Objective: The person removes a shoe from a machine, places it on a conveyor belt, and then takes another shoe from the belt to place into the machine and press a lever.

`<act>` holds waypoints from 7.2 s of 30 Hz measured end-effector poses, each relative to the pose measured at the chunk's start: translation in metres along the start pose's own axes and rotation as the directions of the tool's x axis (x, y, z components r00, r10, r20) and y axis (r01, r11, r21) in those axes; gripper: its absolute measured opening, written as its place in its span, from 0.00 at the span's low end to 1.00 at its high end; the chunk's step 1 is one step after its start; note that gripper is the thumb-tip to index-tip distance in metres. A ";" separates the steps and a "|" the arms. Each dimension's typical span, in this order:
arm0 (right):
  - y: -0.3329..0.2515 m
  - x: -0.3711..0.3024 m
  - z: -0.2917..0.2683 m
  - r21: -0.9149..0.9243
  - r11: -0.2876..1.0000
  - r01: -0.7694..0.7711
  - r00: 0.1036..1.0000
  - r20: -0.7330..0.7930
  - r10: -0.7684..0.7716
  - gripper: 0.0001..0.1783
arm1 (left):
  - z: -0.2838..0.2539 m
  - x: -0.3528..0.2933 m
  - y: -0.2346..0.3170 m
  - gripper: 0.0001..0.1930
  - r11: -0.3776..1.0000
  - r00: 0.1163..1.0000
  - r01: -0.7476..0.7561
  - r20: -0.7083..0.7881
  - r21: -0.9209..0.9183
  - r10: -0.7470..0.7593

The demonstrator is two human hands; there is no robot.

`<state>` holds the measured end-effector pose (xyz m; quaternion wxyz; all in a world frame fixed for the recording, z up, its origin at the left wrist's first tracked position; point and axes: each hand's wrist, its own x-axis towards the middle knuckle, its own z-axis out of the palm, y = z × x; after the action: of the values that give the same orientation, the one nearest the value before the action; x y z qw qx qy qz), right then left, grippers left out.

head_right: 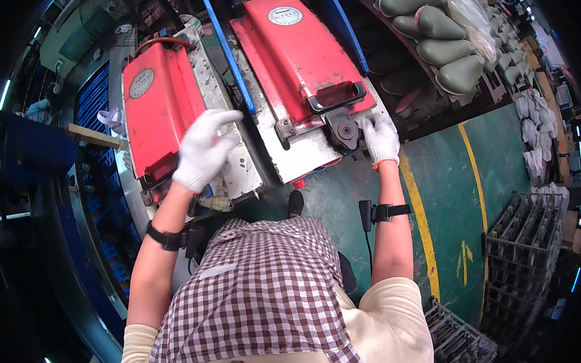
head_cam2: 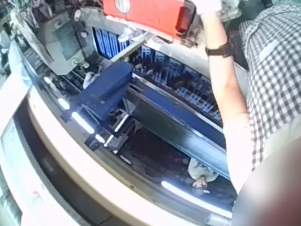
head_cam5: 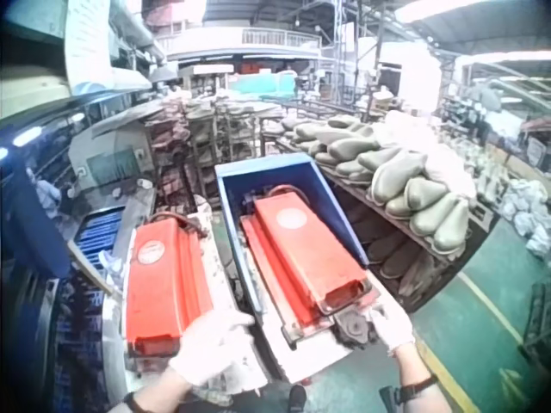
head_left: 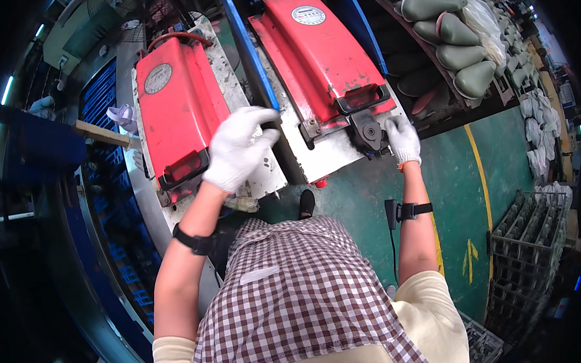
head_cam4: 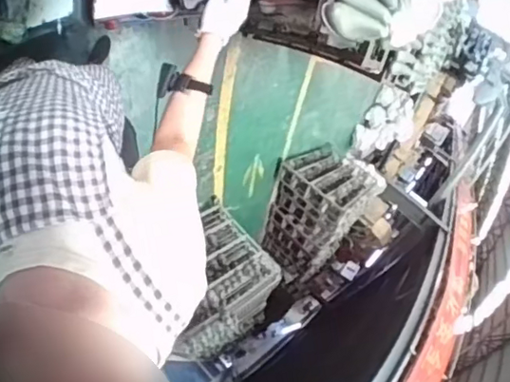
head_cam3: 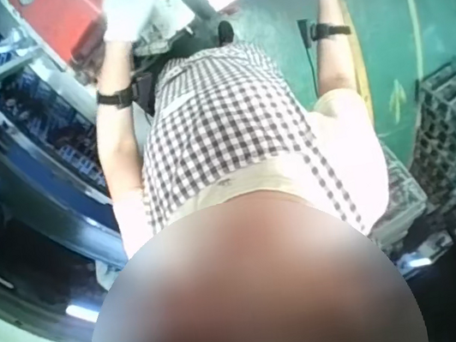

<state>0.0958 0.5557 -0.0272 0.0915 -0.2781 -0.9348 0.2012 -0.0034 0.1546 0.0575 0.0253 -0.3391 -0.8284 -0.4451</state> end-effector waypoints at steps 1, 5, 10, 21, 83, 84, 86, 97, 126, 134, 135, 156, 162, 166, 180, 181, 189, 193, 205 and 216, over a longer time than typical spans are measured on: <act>0.009 -0.001 0.011 -0.072 0.997 0.036 0.999 -0.032 -0.038 0.22 | 0.016 0.010 0.002 0.17 0.996 0.998 -0.070 0.011 0.056 0.070; 0.009 -0.005 0.016 -0.177 0.982 -0.062 0.997 0.027 0.067 0.28 | 0.076 0.058 0.020 0.22 0.944 0.938 -0.319 0.167 0.084 0.303; -0.015 -0.056 0.010 -0.094 0.981 -0.171 0.983 0.045 0.176 0.28 | 0.127 0.083 0.014 0.29 0.917 0.913 -0.374 0.226 0.135 0.339; -0.051 -0.099 -0.018 0.046 0.998 0.047 0.993 0.110 -0.052 0.17 | 0.116 0.102 0.038 0.34 0.869 0.905 -0.407 0.252 0.280 0.343; -0.223 -0.143 0.051 0.078 -0.148 -0.986 0.159 0.712 -0.684 0.40 | -0.112 -0.097 -0.047 0.21 0.339 0.606 0.137 -0.192 -0.931 -0.772; -0.239 -0.142 0.038 -0.048 -0.143 -0.989 0.094 0.544 -0.834 0.33 | -0.113 -0.099 -0.048 0.22 0.344 0.605 0.128 -0.201 -0.930 -0.770; -0.247 -0.146 0.028 -0.128 -0.159 -0.979 0.069 0.528 -0.847 0.33 | -0.112 -0.097 -0.046 0.23 0.339 0.610 0.120 -0.200 -0.933 -0.767; -0.239 -0.153 0.056 -0.293 -0.124 -0.948 0.031 0.303 -0.952 0.42 | -0.116 -0.097 -0.022 0.26 0.448 0.666 0.119 -0.263 -0.886 -0.698; -0.272 -0.155 0.030 0.852 0.388 -0.351 0.492 0.520 -0.698 0.36 | -0.086 -0.149 -0.005 0.44 -0.133 0.820 0.003 0.078 -0.991 -0.566; -0.313 -0.165 0.018 0.765 0.637 -0.097 0.376 0.621 -0.688 0.35 | -0.062 -0.172 0.007 0.34 -0.113 0.702 -0.108 0.005 -0.988 -0.713; -0.313 -0.163 0.022 0.795 0.604 -0.046 0.316 0.586 -0.747 0.36 | -0.061 -0.180 0.004 0.33 -0.089 0.654 -0.119 -0.010 -0.989 -0.756; -0.218 -0.167 0.137 0.312 0.818 0.482 0.766 0.302 -0.567 0.17 | -0.094 -0.493 -0.218 0.07 0.074 -0.365 0.038 -0.083 -0.997 -0.927; -0.215 -0.167 0.139 0.296 0.815 0.499 0.759 0.305 -0.575 0.15 | -0.153 -0.515 -0.276 0.10 0.262 -0.276 0.127 -0.288 -0.957 -0.917; -0.218 -0.171 0.139 0.268 0.822 0.502 0.762 0.313 -0.567 0.14 | -0.192 -0.524 -0.309 0.24 0.423 -0.390 0.357 -0.544 -0.833 -0.743; -0.211 -0.170 0.144 0.268 0.845 0.463 0.782 0.325 -0.532 0.13 | -0.132 -0.524 -0.328 0.48 0.160 -0.340 0.788 -0.638 -0.594 -0.691; -0.212 -0.170 0.145 0.304 0.827 0.473 0.771 0.312 -0.556 0.13 | -0.125 -0.550 -0.329 0.42 0.180 -0.364 0.765 -0.646 -0.618 -0.671; -0.208 -0.169 0.143 0.261 0.868 0.422 0.800 0.343 -0.493 0.13 | -0.122 -0.526 -0.293 0.15 0.392 -0.522 0.316 -0.503 -0.864 -0.689; -0.205 -0.168 0.143 0.280 0.851 0.444 0.793 0.319 -0.519 0.13 | -0.149 -0.511 -0.292 0.17 0.542 -0.549 0.285 -0.598 -0.790 -0.583; -0.208 -0.171 0.142 0.241 0.854 0.462 0.794 0.317 -0.519 0.11 | -0.224 -0.458 -0.311 0.39 0.534 -0.353 0.339 -0.631 -0.775 -0.691; -0.210 -0.164 0.137 0.285 0.839 0.463 0.794 0.287 -0.535 0.11 | -0.077 -0.488 -0.253 0.44 0.220 -0.115 0.868 -0.612 -0.444 -0.782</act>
<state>0.0912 0.2596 -0.0714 -0.0016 0.0313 -0.9504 0.3093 0.2033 -0.2616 -0.2459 0.0995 0.4757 -0.7731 -0.4076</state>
